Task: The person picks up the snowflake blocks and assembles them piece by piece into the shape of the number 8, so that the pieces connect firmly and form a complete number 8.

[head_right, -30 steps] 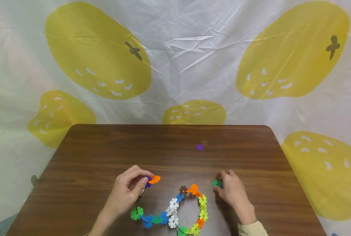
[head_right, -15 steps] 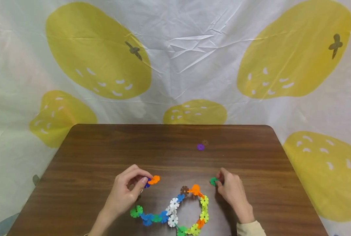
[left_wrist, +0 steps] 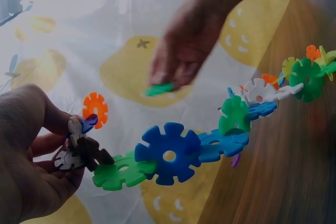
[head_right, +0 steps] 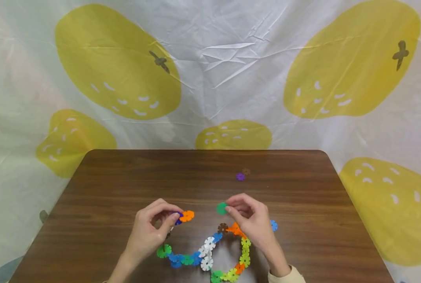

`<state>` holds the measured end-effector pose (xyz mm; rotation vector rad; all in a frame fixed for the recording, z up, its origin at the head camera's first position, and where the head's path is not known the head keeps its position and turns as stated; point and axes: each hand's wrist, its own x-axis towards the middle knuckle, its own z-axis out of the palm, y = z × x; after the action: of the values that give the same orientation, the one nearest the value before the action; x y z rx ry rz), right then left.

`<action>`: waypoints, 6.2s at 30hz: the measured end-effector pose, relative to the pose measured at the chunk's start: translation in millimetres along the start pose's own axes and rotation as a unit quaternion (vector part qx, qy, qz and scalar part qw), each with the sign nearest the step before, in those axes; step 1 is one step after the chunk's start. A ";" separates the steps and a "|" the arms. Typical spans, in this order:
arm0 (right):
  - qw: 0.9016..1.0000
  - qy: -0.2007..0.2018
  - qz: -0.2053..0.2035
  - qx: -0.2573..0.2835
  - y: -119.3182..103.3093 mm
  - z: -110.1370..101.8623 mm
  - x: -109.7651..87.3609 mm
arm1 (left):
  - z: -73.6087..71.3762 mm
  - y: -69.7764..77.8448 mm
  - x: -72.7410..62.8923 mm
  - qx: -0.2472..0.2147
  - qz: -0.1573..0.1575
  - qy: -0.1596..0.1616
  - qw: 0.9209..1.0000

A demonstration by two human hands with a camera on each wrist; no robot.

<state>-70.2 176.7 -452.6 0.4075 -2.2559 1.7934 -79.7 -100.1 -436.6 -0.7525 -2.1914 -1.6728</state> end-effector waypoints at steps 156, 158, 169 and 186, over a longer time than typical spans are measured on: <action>0.966 0.039 -0.043 -0.253 67.0 0.0 63.7 | -9.2 -2.8 -1.0 0.051 -0.071 -0.067 0.994; 0.958 0.039 0.022 -0.283 84.0 -17.2 74.6 | -10.4 -2.1 -1.4 0.047 -0.069 -0.065 0.994; 0.916 -0.028 0.106 -0.386 142.1 -48.6 106.2 | -12.8 -0.8 -2.2 0.036 -0.043 -0.046 0.997; 0.953 0.063 0.015 -0.295 111.9 -34.1 80.1 | -13.1 -0.8 -3.7 0.039 0.000 -0.018 0.999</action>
<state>-184.6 227.8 -519.0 0.1371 -2.5561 1.0311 -78.3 -113.5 -435.5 -0.7682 -2.2671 -1.5747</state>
